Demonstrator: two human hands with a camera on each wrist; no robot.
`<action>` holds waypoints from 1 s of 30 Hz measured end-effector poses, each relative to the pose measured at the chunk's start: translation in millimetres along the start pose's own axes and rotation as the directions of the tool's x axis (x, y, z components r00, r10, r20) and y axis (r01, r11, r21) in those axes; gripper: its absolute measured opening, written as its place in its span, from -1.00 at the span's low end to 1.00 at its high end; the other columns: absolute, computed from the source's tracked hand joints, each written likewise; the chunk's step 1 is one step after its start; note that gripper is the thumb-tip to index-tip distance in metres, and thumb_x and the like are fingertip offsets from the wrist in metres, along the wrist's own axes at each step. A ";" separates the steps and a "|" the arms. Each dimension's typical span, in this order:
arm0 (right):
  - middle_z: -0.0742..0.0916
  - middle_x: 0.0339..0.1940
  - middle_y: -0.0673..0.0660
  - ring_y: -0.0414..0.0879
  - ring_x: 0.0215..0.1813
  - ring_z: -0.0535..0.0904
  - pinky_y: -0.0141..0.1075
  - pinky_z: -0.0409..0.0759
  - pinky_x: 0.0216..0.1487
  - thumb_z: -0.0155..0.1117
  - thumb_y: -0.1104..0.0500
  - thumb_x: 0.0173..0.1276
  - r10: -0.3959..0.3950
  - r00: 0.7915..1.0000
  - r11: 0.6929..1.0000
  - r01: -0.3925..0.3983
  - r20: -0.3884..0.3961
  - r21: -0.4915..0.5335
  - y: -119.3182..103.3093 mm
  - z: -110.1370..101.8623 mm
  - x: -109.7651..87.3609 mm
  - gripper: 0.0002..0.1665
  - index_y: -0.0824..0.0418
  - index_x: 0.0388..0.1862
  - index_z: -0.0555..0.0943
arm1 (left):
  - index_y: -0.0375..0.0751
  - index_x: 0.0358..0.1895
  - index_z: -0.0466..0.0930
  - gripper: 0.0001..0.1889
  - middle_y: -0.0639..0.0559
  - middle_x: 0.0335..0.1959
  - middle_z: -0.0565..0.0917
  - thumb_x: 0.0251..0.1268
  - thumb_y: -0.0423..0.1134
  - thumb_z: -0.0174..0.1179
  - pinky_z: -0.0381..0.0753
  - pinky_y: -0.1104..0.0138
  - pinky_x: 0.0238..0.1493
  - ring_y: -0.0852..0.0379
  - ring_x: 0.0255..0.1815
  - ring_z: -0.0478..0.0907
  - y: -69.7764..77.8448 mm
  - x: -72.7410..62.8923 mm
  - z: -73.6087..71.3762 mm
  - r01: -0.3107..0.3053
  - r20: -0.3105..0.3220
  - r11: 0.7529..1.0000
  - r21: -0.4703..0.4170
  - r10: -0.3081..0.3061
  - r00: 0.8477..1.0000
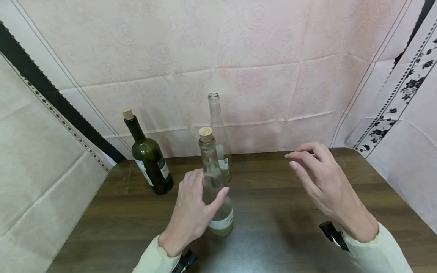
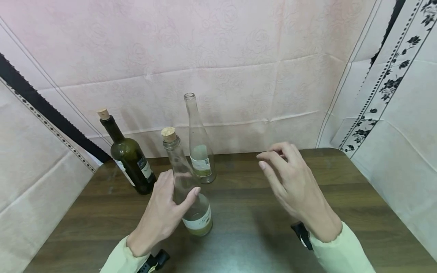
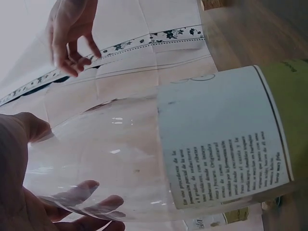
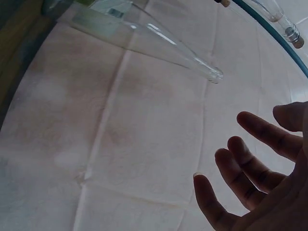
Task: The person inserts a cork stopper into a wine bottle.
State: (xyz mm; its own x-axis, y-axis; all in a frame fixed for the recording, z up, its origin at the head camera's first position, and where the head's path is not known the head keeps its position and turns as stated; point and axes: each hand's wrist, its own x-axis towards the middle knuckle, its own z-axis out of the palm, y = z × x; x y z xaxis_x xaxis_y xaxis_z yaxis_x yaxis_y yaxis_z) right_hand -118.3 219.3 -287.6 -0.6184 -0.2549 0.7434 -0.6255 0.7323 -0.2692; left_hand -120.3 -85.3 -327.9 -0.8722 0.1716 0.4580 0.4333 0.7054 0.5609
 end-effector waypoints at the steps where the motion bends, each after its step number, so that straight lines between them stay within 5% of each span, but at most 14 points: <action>1: 0.62 -0.03 0.10 -0.12 0.03 0.43 -0.37 0.31 0.02 0.26 0.34 0.42 -0.006 1.000 1.000 0.006 0.003 -0.008 1.6 0.6 -0.6 -0.79 0.19 -0.03 0.71 | 0.05 0.09 0.54 -0.53 0.17 0.11 0.59 0.36 0.28 0.21 0.29 -0.05 0.36 0.09 0.24 0.41 -0.6 0.2 -1.0 0.010 0.000 1.000 0.001 -0.010 1.000; 8: 0.62 -0.08 0.05 -0.10 0.02 0.47 -0.33 0.34 0.01 0.33 0.34 0.34 -0.034 0.999 0.997 0.036 0.034 -0.063 12.4 4.9 -8.7 -0.84 0.16 -0.14 0.69 | 0.01 0.08 0.57 -0.45 0.11 0.16 0.59 0.35 0.37 0.14 0.29 -0.05 0.37 0.03 0.32 0.35 -6.1 2.4 -6.9 0.066 0.018 0.998 0.015 -0.066 0.998; 22: 0.64 -0.04 -0.07 -0.16 0.02 0.50 -0.34 0.38 -0.07 0.46 0.21 0.29 0.080 0.991 0.982 -0.061 0.105 -0.178 30.4 0.4 -30.2 -0.77 0.03 -0.10 0.67 | -0.08 0.14 0.54 -0.38 0.03 0.09 0.60 0.35 0.38 0.13 0.31 -0.05 0.36 -0.05 0.36 0.32 -24.1 12.4 -15.0 0.095 -0.014 0.995 0.043 -0.094 0.995; 30: 0.66 -0.10 -0.02 -0.04 -0.03 0.53 -0.02 0.50 -0.18 0.46 0.08 0.32 0.190 0.971 0.956 -0.150 0.142 -0.251 46.9 -1.5 -42.4 -0.83 0.01 -0.15 0.68 | -0.13 0.21 0.47 -0.31 -0.05 0.19 0.57 0.37 0.41 0.07 0.29 -0.10 0.38 -0.09 0.40 0.29 -32.5 18.4 -18.5 0.170 -0.011 0.985 0.032 -0.169 0.985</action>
State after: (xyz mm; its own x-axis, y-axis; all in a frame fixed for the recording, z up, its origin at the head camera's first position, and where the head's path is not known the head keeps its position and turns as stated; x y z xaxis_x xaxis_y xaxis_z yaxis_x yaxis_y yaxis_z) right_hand -120.7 265.4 -330.8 -0.7875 -0.1982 0.5836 -0.3855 0.8972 -0.2155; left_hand -146.3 -117.8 -324.9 -0.9304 0.0418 0.3642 0.2717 0.7456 0.6085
